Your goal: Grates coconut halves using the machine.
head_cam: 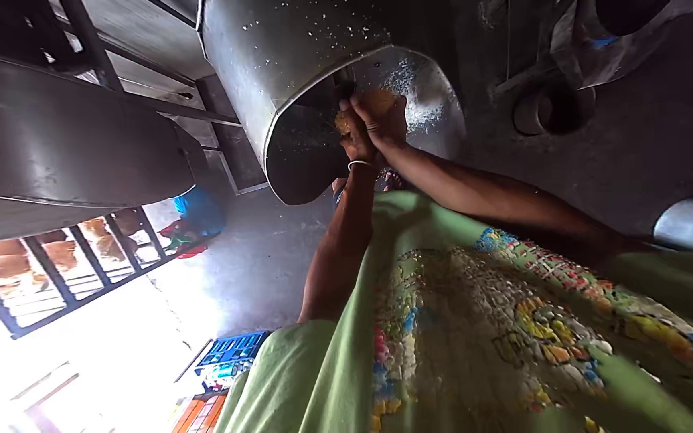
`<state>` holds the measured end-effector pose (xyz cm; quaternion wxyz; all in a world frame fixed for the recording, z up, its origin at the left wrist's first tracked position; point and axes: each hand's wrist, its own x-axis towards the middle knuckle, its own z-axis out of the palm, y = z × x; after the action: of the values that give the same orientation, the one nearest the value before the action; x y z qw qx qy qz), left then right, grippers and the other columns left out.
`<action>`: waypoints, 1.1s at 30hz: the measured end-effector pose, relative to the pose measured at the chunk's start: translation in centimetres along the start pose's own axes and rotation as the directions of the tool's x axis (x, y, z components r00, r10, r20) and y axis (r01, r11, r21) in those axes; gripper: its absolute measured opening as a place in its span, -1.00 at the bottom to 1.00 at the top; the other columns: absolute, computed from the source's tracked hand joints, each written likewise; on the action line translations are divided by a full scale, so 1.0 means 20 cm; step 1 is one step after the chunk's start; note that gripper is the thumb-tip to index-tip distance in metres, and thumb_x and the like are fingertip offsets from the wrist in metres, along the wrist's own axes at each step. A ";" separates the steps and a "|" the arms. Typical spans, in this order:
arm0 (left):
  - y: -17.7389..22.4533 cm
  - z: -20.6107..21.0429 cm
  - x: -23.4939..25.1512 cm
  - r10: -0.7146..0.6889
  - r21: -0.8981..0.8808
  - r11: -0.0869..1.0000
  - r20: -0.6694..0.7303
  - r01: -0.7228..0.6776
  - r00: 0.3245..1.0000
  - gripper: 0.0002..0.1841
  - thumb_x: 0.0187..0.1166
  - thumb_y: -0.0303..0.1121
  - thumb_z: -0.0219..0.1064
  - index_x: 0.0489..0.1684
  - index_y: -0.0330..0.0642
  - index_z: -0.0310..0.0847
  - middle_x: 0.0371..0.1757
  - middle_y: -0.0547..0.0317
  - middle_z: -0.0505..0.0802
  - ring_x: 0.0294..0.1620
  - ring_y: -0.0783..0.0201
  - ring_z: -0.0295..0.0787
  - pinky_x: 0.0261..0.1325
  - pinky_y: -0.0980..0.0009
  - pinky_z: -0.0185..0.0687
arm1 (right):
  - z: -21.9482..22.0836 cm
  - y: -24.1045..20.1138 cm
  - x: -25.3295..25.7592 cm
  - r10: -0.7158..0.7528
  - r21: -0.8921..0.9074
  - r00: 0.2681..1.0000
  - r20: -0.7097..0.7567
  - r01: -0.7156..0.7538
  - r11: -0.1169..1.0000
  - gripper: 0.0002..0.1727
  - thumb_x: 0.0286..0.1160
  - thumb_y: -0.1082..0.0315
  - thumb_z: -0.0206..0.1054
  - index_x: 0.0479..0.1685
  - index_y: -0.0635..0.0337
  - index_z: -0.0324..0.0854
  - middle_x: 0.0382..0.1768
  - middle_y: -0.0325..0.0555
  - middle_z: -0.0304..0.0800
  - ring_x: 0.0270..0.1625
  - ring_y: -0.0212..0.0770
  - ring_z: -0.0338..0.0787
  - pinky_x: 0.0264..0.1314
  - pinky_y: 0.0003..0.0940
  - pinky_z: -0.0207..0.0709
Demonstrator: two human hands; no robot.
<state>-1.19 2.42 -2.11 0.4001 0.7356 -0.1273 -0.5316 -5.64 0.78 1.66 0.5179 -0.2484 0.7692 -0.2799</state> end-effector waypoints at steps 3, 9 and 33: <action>-0.05 -0.11 0.01 0.067 -0.303 0.953 0.308 0.031 0.949 -0.25 0.77 0.34 -0.34 0.59 -0.01 0.39 0.37 0.12 0.72 0.36 0.24 0.66 0.40 0.14 0.62 | -0.02 0.15 -0.04 -0.210 0.056 0.977 0.043 0.208 0.977 0.22 0.01 -0.06 0.77 0.68 0.28 0.08 0.37 0.27 0.58 0.39 0.04 0.67 0.44 -0.05 0.61; -0.13 -0.27 -0.04 0.076 -0.589 0.782 0.418 0.206 0.905 -0.18 0.71 0.39 -0.56 0.52 0.06 0.39 0.28 0.07 0.76 0.31 0.14 0.70 0.34 -0.02 0.65 | -0.05 0.51 -0.08 -0.503 -0.005 0.847 0.171 0.511 0.859 0.31 -0.01 -0.11 0.76 0.77 0.35 0.08 0.67 0.33 0.31 0.70 0.07 0.39 0.75 -0.10 0.30; 0.25 -0.04 -0.03 -0.085 0.051 0.995 0.068 0.082 0.994 -0.12 0.72 0.42 -0.44 0.59 -0.10 0.42 0.37 -0.17 0.70 0.26 -0.03 0.70 0.20 -0.13 0.66 | 0.02 -0.16 0.00 0.025 0.052 0.988 0.155 -0.033 0.998 0.09 0.06 -0.10 0.76 0.60 0.26 0.29 0.26 0.24 0.67 0.24 0.08 0.73 0.27 0.05 0.67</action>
<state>0.57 -0.12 1.97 0.3550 0.7304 -0.1231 -0.5703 -5.02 -1.70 3.73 0.5863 -0.2441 0.7225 -0.2731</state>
